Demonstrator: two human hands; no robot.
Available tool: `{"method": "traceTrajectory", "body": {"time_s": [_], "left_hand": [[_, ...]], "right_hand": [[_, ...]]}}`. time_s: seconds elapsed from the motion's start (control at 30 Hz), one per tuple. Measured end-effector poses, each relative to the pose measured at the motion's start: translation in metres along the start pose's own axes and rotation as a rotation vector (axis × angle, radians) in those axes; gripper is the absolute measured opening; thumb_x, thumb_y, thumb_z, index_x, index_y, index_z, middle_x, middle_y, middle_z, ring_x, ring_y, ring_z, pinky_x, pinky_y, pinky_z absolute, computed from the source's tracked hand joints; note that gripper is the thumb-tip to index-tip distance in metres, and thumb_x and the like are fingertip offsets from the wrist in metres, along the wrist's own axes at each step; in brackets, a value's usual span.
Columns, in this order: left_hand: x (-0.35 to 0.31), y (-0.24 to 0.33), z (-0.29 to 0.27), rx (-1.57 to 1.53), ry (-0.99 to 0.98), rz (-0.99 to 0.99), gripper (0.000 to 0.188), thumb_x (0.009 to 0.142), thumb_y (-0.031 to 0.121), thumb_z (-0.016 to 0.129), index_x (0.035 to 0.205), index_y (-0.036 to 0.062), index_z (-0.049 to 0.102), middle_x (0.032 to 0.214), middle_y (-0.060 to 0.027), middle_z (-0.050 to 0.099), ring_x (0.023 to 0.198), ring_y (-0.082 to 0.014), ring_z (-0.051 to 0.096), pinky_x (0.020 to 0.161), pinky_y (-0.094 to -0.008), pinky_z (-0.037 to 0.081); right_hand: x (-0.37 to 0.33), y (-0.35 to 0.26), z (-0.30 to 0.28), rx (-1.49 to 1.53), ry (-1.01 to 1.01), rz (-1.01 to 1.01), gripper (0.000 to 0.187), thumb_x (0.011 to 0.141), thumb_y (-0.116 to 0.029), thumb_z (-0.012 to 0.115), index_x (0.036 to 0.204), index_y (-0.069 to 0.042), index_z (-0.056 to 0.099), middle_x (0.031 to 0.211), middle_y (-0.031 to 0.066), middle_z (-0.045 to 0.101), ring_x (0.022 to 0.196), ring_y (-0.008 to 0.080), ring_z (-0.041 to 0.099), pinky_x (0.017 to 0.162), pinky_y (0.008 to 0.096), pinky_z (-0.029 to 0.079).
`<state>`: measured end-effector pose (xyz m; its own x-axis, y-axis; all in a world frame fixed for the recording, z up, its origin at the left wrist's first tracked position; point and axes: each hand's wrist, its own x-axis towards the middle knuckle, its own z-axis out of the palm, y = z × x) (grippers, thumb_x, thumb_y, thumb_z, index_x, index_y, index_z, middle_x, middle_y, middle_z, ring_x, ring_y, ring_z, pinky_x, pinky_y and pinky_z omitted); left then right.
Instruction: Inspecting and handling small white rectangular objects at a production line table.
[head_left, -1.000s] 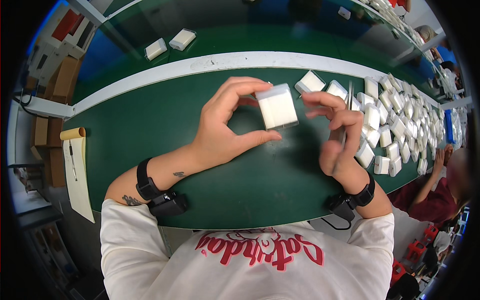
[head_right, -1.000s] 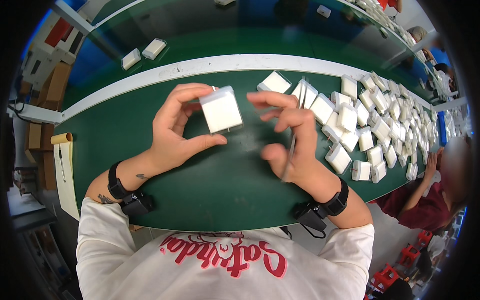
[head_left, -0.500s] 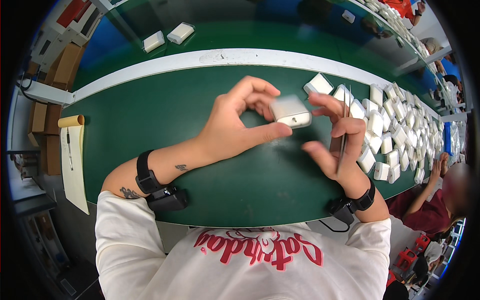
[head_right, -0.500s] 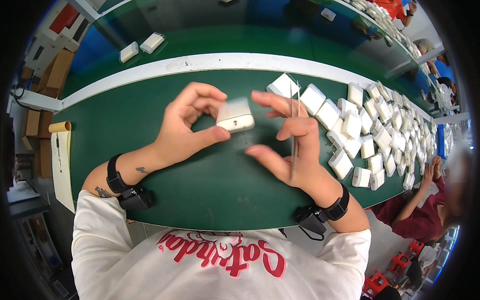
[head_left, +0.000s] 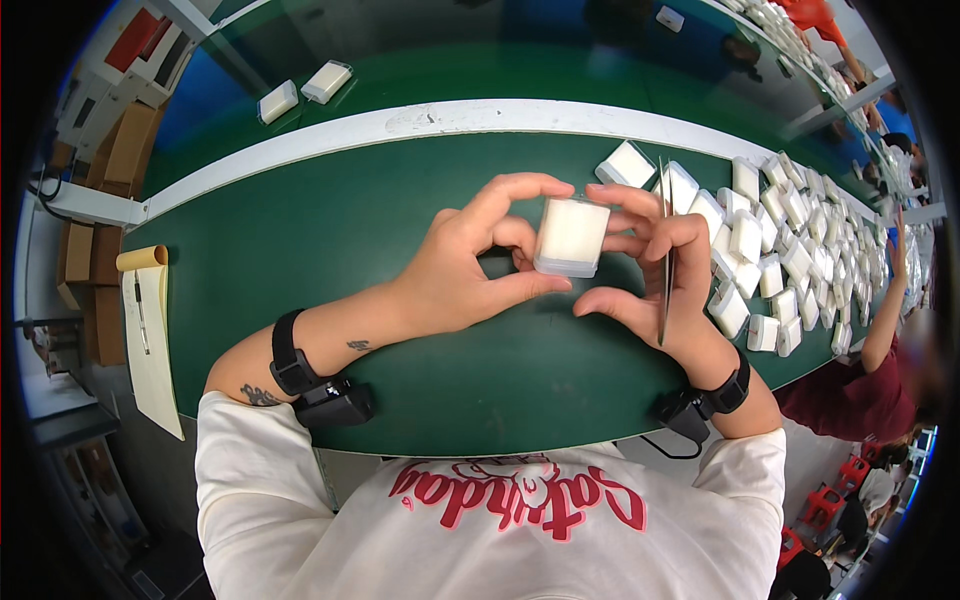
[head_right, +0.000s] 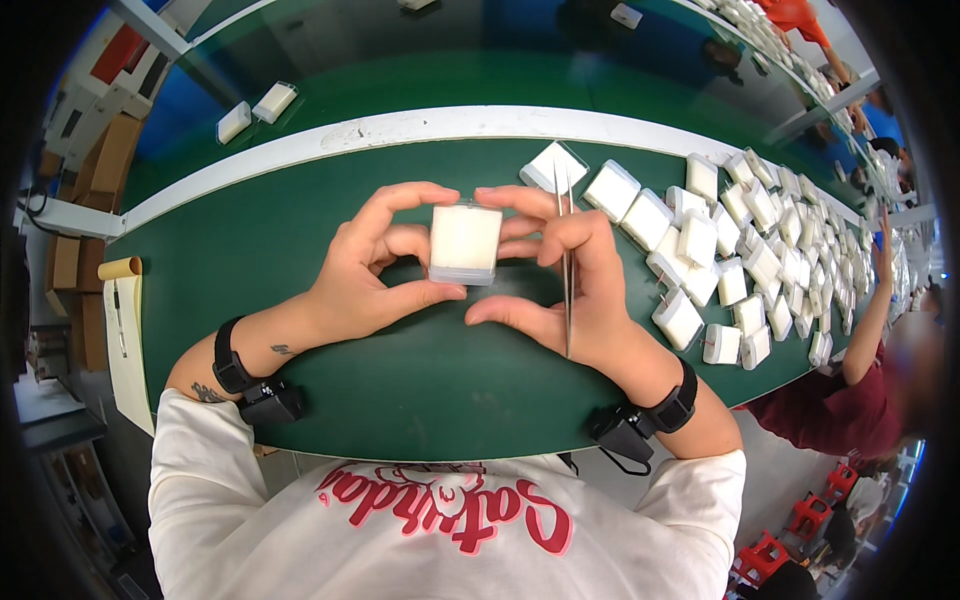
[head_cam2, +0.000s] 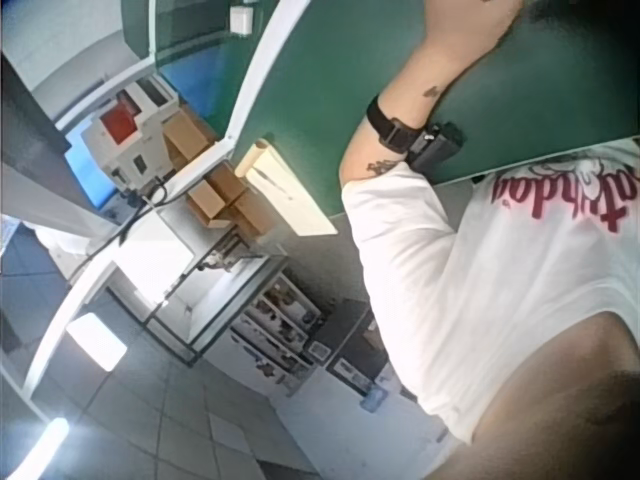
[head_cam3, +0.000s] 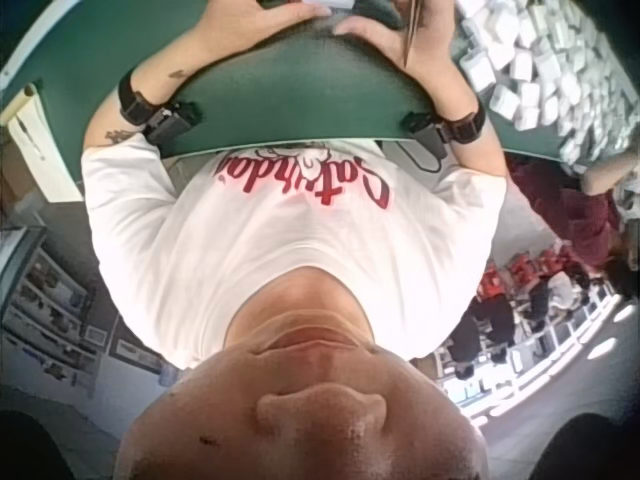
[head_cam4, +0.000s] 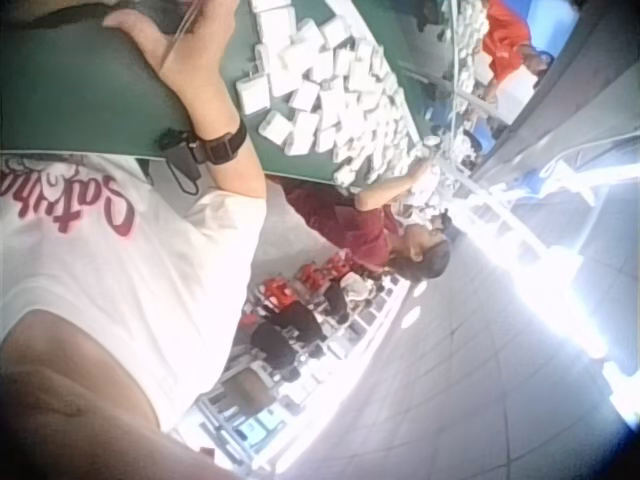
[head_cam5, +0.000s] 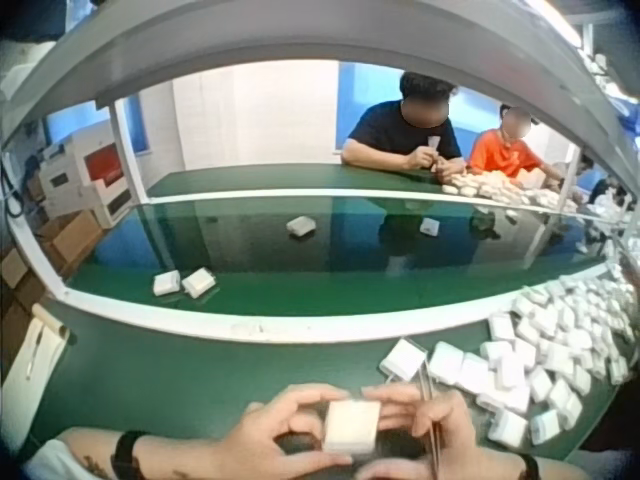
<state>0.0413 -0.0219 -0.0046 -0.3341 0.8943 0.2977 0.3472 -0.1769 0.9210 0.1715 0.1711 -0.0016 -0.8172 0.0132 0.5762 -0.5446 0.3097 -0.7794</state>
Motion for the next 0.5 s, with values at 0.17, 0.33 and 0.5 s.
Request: {"method": "traceTrajectory", "body": {"time_s": [0.17,0.33,0.5], "left_hand": [[-0.001,0.002,-0.003,0.04,0.01,-0.065,0.07,0.08,0.006,0.083,0.137,0.0022,0.044,0.071,-0.0005,0.066,0.066,-0.0045,0.059,0.068,-0.0198,0.044],[-0.001,0.01,0.002,0.026,0.074,-0.081,0.062,0.08,0.01,0.084,0.132,0.0061,0.049,0.061,0.0017,0.062,0.055,-0.0031,0.051,0.057,-0.0193,0.039],[0.014,0.009,-0.02,0.076,0.114,-0.131,0.059,0.08,0.011,0.084,0.13,0.0053,0.053,0.063,0.0017,0.063,0.059,-0.0027,0.053,0.061,-0.0201,0.043]], "right_hand": [[0.0,0.001,0.0,-0.089,-0.002,-0.029,0.053,0.079,0.001,0.082,0.099,-0.007,0.033,0.132,0.034,0.052,0.106,0.0315,0.069,0.084,0.0383,0.061],[-0.004,-0.001,0.002,-0.113,0.02,-0.034,0.051,0.081,0.001,0.08,0.099,-0.006,0.033,0.13,0.0332,0.054,0.105,0.032,0.069,0.084,0.0374,0.06],[0.001,0.002,0.004,-0.169,0.126,0.059,0.049,0.083,-0.003,0.079,0.101,-0.005,0.034,0.136,0.0306,0.053,0.111,0.0316,0.066,0.088,0.0378,0.058]]}}
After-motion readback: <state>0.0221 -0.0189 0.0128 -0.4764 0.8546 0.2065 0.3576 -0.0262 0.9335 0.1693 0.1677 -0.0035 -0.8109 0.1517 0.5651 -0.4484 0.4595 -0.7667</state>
